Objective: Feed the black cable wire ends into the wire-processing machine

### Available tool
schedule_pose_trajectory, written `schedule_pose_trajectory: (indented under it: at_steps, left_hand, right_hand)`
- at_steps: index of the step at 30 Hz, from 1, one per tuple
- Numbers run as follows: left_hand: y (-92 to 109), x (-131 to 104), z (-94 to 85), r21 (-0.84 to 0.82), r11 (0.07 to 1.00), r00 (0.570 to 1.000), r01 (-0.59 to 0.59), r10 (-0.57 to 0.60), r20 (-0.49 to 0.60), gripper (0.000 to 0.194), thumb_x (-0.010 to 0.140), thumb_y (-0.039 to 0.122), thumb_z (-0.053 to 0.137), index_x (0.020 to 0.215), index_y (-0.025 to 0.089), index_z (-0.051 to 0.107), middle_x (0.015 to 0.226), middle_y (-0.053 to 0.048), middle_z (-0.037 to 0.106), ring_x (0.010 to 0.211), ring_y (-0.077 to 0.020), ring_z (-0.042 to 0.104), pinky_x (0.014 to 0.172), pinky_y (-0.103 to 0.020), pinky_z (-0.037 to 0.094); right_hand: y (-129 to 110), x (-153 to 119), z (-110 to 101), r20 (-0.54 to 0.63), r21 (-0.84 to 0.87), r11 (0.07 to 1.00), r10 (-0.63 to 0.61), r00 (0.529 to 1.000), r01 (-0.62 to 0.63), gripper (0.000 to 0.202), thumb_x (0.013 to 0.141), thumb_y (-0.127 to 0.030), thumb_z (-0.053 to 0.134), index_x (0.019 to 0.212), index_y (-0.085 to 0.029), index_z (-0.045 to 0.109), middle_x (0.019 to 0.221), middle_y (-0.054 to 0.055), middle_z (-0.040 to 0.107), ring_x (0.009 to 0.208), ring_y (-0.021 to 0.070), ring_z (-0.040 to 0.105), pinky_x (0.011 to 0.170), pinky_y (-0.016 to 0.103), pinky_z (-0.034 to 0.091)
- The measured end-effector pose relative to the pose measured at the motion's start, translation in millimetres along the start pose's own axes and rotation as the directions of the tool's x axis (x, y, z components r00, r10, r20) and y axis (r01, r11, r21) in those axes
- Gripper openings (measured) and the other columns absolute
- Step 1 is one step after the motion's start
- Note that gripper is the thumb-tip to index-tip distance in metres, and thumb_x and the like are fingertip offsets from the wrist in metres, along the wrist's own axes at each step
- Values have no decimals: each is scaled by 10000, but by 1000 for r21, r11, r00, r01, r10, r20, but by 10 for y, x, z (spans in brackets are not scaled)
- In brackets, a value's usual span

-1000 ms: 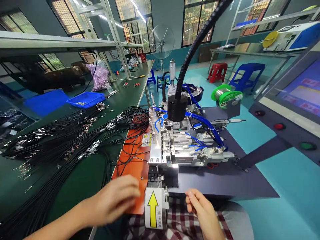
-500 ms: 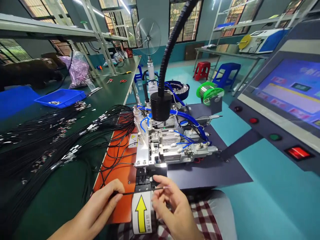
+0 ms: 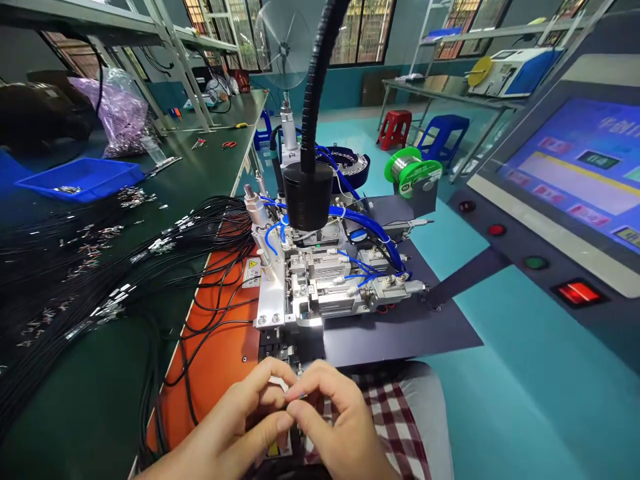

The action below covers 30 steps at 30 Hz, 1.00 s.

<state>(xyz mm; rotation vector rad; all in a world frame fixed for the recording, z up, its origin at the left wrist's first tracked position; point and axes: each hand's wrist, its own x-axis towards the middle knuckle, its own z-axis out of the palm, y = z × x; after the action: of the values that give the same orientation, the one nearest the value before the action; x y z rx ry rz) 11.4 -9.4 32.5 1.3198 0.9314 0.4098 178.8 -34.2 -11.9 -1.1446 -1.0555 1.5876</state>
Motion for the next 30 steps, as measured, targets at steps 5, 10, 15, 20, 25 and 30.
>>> schedule_pose_trajectory:
  at_steps: [5,10,15,20,25,30]
  left_hand:
    - [-11,90,-21,-165,982,992,97,-108,-63,158,843,292,494,904,149,522,608,21,547,476,-75,416,455,-192,303]
    - [-71,122,-7,-280,940,951,194,-250,-183,206,702,324,623,728,150,515,569,2,584,433,-110,520,444,-232,423]
    - [-88,115,-21,-319,931,937,180,-261,-233,183,667,278,659,672,150,528,562,-4,604,447,-116,546,476,-252,469]
    - [-99,95,-38,-324,929,948,177,-250,-198,160,701,269,640,687,157,527,551,3,605,393,-99,516,407,-210,406]
    - [-87,74,-70,-307,946,968,105,-168,-187,136,731,249,648,700,128,596,574,4,592,473,-73,482,450,-175,352]
    - [-125,77,-154,-449,864,974,228,-200,109,216,804,298,598,767,97,669,507,4,574,375,-33,348,395,-173,251]
  right_hand:
    - [-2,26,-109,-119,21,999,48,992,-46,174,805,-344,646,942,-237,651,759,0,577,615,134,492,532,211,417]
    - [54,21,-109,-152,-5,998,69,986,-70,160,807,-378,644,819,-219,638,652,-31,527,550,109,431,505,191,374]
    - [-9,19,50,-138,45,993,116,984,-111,196,789,-388,661,753,-197,628,583,-46,479,528,104,406,502,191,357]
    - [-59,52,153,-132,81,989,138,982,-128,211,774,-387,674,753,-185,618,615,-40,493,526,97,389,491,193,334]
    - [-14,76,138,-37,41,995,92,995,-91,227,828,-373,610,716,-184,555,629,-40,444,536,105,354,490,215,301]
    - [-24,111,36,127,-136,990,-31,991,49,194,903,-290,498,731,-201,500,702,-21,449,651,144,419,609,254,358]
